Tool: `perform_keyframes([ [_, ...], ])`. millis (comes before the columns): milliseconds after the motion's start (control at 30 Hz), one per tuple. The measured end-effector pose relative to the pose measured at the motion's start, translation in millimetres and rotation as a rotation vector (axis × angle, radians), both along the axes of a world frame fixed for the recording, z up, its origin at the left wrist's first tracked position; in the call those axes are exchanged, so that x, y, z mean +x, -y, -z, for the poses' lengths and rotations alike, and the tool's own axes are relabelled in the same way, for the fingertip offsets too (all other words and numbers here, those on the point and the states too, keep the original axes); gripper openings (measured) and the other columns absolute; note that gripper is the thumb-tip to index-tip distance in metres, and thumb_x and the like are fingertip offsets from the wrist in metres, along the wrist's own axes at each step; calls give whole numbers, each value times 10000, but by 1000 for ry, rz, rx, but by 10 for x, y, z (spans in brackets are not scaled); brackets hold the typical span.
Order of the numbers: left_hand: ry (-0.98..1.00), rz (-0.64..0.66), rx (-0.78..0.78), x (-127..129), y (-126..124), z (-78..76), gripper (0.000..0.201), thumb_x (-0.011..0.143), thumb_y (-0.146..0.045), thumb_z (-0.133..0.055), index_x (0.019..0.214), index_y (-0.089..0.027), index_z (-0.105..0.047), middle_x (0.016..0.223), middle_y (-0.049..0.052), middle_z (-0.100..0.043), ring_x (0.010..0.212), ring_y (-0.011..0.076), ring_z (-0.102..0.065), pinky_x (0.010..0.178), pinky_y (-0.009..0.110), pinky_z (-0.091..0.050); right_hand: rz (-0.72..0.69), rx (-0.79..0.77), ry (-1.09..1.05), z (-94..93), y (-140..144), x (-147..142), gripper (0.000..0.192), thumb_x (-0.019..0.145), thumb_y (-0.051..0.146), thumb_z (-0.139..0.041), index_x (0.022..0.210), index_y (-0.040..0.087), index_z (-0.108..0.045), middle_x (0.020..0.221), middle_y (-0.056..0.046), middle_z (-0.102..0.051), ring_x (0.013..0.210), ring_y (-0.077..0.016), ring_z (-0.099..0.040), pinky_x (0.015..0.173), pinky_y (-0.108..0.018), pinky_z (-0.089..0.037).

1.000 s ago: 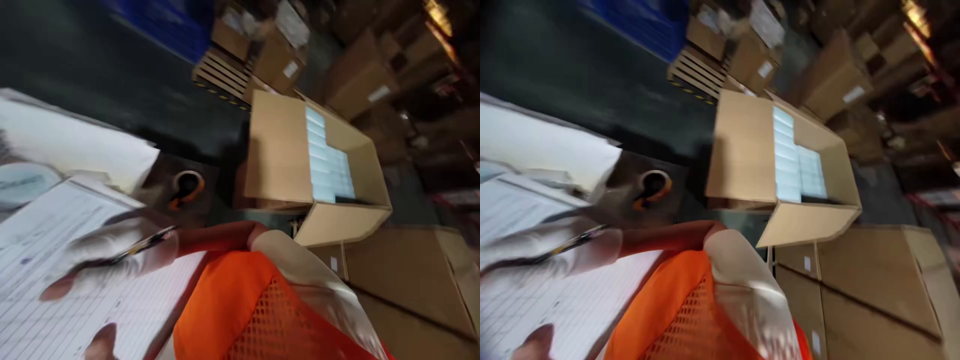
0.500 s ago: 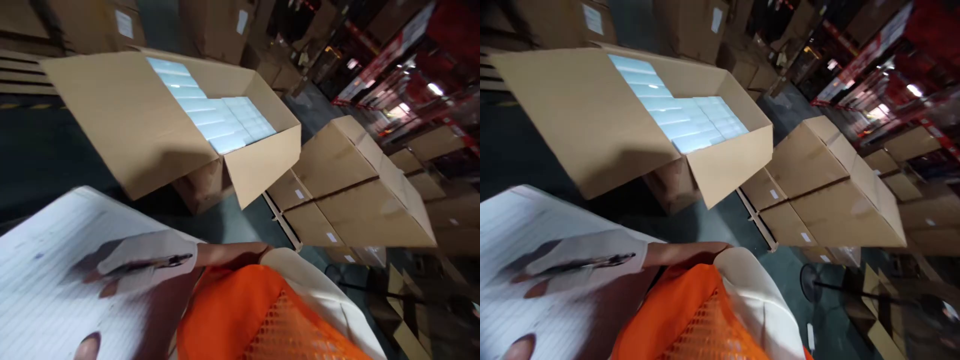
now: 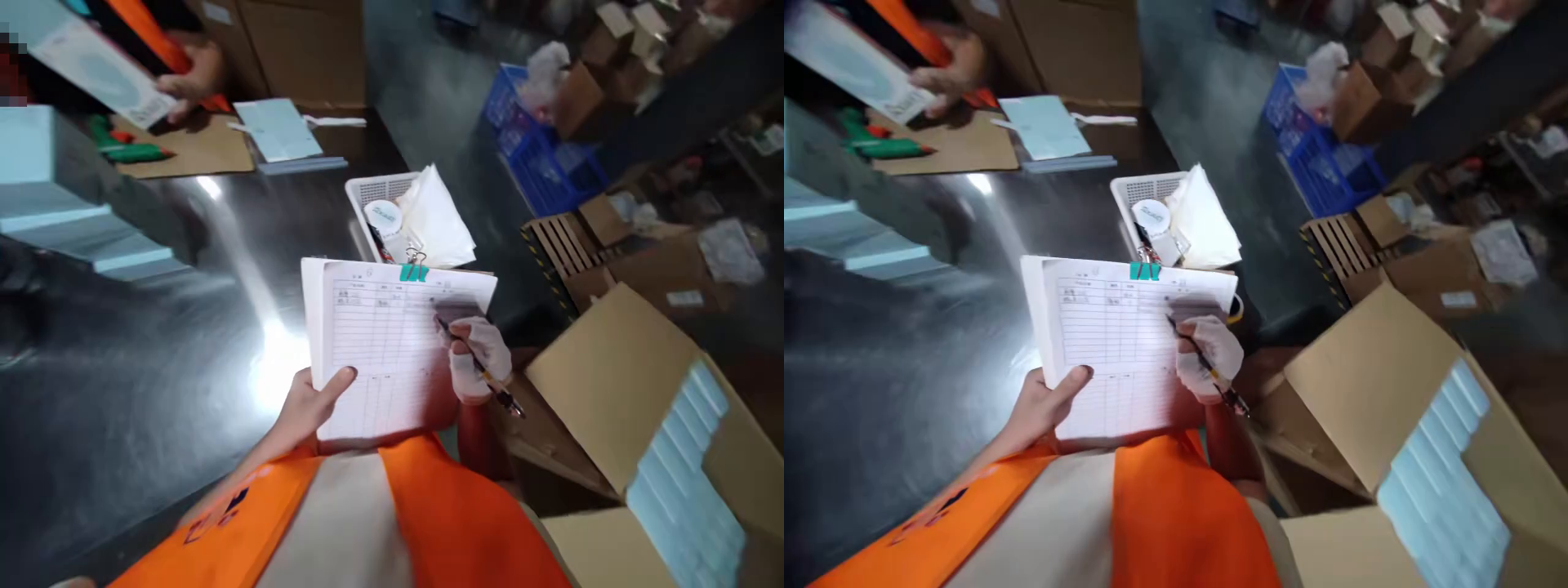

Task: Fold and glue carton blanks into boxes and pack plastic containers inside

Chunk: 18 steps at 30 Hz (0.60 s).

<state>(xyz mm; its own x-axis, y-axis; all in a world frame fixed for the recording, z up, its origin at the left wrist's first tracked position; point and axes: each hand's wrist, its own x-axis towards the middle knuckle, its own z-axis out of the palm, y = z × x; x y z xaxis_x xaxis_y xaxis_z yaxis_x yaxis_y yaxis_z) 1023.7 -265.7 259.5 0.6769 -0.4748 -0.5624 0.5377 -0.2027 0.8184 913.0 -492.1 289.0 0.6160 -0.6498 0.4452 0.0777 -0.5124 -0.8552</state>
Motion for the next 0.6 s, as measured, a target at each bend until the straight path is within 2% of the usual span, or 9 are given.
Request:
perform_keyframes([
  [67, -20, -71, -11, 18, -75, 4, 783, 552, -798, -894, 869, -85, -819, 960, 223, -826, 930, 394, -779, 798, 439, -637, -92, -27, 85, -17, -8, 262, 180, 958, 432, -665, 964, 254, -691, 848, -30, -671, 580, -137, -600, 451, -250, -497],
  [167, -54, -154, -50, 59, -122, 28, 805, 556, -805, -891, 908, -84, -826, 1006, 229, -829, 950, 402, -784, 796, 435, -634, -196, -52, 187, 17, -13, 616, 196, 995, 396, -621, 908, 233, -685, 764, -13, -653, 477, -107, -529, 375, -216, -419],
  [267, -79, -205, -69, 123, -120, 49, 818, 579, -793, -893, 976, -80, -828, 1064, 236, -827, 1011, 410, -784, 817, 427, -632, -260, -61, 157, 67, -3, 873, 177, 1008, 342, -608, 925, 218, -703, 737, -1, -664, 478, -108, -562, 407, -214, -456],
  [400, -89, -275, -115, 195, -90, 62, 820, 596, -760, -910, 1047, -82, -815, 1092, 236, -823, 1072, 399, -778, 916, 445, -627, -289, -68, 119, 43, 25, 1056, 128, 982, 275, -614, 943, 226, -726, 725, 10, -672, 569, -134, -645, 504, -238, -539],
  [600, -138, -332, -129, 220, -32, 89, 793, 610, -725, -926, 1082, -101, -801, 1093, 217, -824, 1060, 376, -785, 961, 451, -628, -355, -168, 96, -38, 103, 1250, 114, 941, 235, -599, 892, 233, -703, 663, 32, -644, 555, -124, -627, 510, -232, -527],
])
